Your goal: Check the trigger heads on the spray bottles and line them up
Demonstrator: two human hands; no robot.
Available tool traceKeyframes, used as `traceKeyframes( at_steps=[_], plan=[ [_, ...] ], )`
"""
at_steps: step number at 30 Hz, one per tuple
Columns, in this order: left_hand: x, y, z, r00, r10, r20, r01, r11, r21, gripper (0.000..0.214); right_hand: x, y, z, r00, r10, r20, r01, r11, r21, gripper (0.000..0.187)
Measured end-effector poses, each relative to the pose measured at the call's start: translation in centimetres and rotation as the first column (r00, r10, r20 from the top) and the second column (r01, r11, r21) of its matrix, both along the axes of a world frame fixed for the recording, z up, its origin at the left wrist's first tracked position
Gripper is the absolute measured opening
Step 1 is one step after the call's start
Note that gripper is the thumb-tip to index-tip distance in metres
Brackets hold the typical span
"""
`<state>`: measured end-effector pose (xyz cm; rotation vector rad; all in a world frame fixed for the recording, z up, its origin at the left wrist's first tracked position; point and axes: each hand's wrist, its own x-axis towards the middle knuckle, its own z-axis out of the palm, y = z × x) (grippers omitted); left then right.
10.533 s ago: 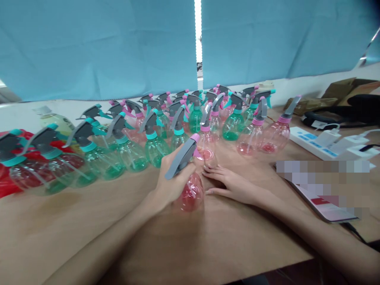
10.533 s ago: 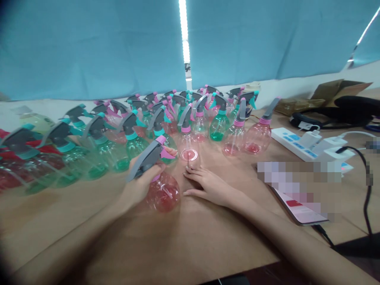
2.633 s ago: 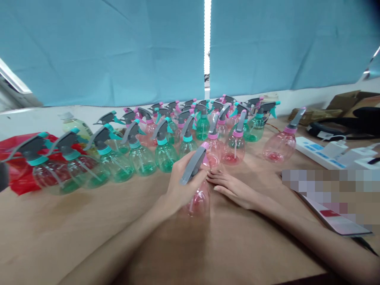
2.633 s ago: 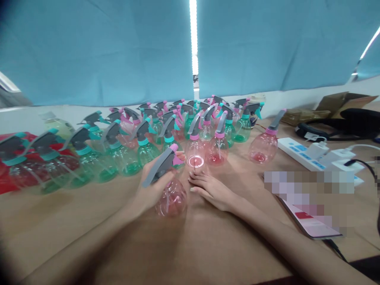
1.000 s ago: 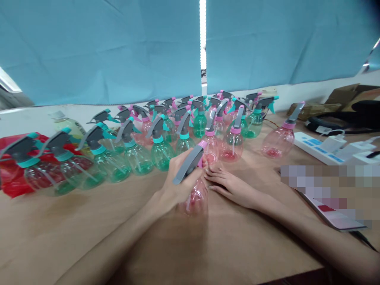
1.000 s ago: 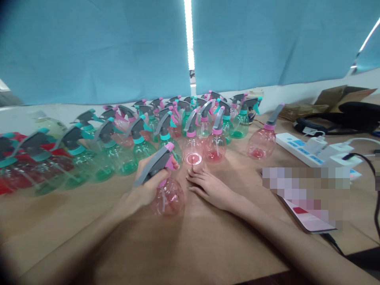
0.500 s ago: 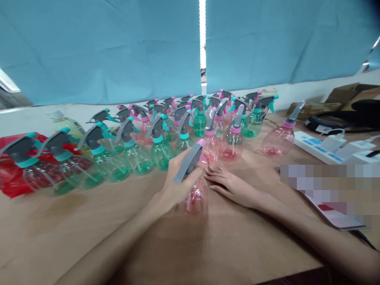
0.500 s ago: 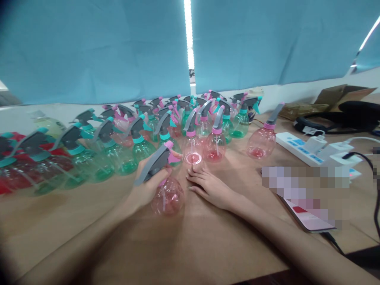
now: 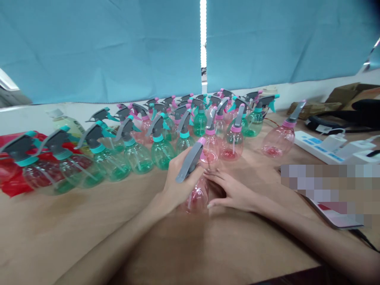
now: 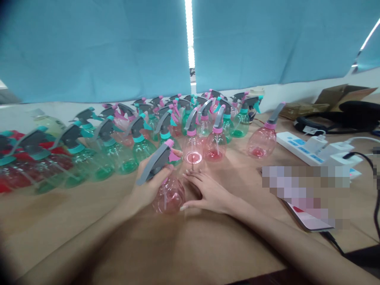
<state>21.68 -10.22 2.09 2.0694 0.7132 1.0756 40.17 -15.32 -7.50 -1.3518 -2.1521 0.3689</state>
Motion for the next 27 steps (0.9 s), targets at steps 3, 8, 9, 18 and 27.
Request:
traceKeyframes(
  at_steps=[3,8,9,18,27],
  plan=[
    [0.01,-0.10,0.14,1.000,0.003,-0.013,-0.003,1.000,-0.010,0.004,-0.05,0.03,-0.18,1.000,0.002,0.023,-0.002,1.000,-0.003,0.090],
    [0.05,-0.03,0.03,1.000,-0.007,0.003,0.007,1.000,-0.009,0.006,0.33,0.21,-0.18,0.997,0.036,0.062,-0.036,0.999,0.011,0.091],
    [0.05,-0.01,-0.03,1.000,-0.010,0.003,0.010,1.000,-0.009,0.006,0.39,0.23,-0.17,0.997,0.042,0.070,-0.043,0.999,0.015,0.091],
    [-0.04,0.16,-0.26,1.000,-0.009,0.001,0.009,1.000,0.007,0.008,0.64,0.34,-0.24,0.991,0.057,0.119,-0.059,0.998,0.015,0.092],
    [0.03,0.13,-0.23,1.000,-0.015,0.019,0.015,1.000,0.009,0.025,0.63,0.31,-0.07,0.991,0.060,0.122,-0.059,0.998,-0.009,0.091]
  ],
)
